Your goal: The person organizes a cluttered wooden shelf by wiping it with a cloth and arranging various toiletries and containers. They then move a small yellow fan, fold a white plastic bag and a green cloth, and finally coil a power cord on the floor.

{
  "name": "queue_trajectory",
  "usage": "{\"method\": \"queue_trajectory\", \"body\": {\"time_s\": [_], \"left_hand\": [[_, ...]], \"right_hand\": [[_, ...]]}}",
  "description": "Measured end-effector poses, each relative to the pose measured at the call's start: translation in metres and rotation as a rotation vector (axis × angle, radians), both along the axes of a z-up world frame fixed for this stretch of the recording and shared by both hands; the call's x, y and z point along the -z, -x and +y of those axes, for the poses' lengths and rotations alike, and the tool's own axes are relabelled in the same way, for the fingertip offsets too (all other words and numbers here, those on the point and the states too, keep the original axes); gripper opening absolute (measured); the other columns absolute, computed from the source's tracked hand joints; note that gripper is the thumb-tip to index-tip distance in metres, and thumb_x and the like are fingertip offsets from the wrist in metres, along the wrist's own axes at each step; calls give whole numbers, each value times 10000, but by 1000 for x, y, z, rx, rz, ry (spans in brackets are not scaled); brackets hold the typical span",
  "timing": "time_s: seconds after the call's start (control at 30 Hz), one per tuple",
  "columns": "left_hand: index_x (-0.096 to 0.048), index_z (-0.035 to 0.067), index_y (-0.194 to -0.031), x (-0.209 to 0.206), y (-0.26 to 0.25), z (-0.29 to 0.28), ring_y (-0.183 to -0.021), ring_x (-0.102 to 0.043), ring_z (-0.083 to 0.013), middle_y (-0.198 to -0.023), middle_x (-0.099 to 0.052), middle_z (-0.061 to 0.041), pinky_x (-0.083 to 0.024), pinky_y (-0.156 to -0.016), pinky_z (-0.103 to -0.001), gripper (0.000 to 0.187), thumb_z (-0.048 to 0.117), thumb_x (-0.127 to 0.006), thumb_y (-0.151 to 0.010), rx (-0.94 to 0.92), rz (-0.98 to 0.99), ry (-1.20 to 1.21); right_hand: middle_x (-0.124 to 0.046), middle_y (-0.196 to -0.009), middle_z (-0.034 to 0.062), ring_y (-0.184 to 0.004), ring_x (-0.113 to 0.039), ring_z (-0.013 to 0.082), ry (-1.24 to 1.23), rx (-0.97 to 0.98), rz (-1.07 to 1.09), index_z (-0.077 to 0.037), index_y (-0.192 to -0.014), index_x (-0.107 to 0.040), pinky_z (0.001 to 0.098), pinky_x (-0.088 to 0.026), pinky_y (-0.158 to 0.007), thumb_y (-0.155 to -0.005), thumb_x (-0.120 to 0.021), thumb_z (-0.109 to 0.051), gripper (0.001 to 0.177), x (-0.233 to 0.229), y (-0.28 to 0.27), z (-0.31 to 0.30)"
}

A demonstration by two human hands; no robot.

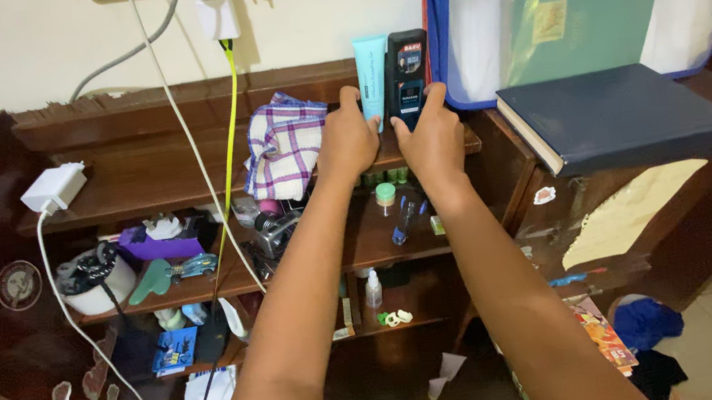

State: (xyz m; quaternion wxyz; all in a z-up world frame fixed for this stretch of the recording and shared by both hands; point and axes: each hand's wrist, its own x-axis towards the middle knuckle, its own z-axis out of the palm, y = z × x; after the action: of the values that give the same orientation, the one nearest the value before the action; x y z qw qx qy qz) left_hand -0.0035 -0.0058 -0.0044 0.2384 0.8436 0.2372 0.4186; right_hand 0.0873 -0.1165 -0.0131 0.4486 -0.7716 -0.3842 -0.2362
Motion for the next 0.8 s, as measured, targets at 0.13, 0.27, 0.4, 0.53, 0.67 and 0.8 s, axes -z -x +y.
{"method": "queue_trajectory", "body": {"time_s": [0.13,0.27,0.4,0.53,0.67,0.8], "left_hand": [[-467,35,-1258,7,-3,4,-935,-660,-519,-947,-696,-314,-506,-789,-588,457,134,-720,-890,11,-34,-50],[-472,42,-1250,10,-6,6,-938,-661,-519,-968,-702,-311,-508,-789,-593,452,133,-725,-886,-11,-24,-65],[-454,29,-1268,11,-6,6,-945,-652,-534,-973,-688,-325,-508,-809,-592,500,140,-735,-869,-19,-14,-79],[-414,-32,-1284,18,-7,9,-961,-619,-555,-1014,-649,-365,-505,-838,-581,615,159,-752,-806,-66,-76,-78],[-549,-6,-1135,64,14,-11,-995,-612,-489,-1048,-640,-271,-499,-896,-529,325,123,-713,-886,-84,-383,-434],[-607,1,-964,198,86,-96,-930,-604,-405,-951,-599,-187,-515,-925,-481,141,3,-642,-828,314,-376,-328]], "right_hand": [[-690,-921,298,-868,-670,522,-6,1,-8,-16,-1208,-416,556,-539,-747,-827,-877,-222,633,3,-3,0],[-694,-913,291,-870,-669,522,-4,30,3,-25,-1181,-427,559,-535,-754,-806,-882,-211,618,4,-7,6],[-686,-996,305,-929,-655,524,-5,-7,-8,-14,-1228,-428,566,-523,-799,-829,-873,-219,631,5,-5,1],[-648,-1078,274,-982,-636,499,-121,-78,-285,-4,-1244,-479,526,-527,-845,-861,-858,-164,563,26,16,-37],[-617,-1149,217,-1070,-629,446,-101,-226,-320,-7,-1211,-553,470,-534,-952,-947,-768,-77,348,100,50,-114],[-662,-1081,199,-1003,-670,366,303,-393,190,-20,-1162,-659,435,-551,-865,-905,-767,-127,299,214,81,-176]]}}
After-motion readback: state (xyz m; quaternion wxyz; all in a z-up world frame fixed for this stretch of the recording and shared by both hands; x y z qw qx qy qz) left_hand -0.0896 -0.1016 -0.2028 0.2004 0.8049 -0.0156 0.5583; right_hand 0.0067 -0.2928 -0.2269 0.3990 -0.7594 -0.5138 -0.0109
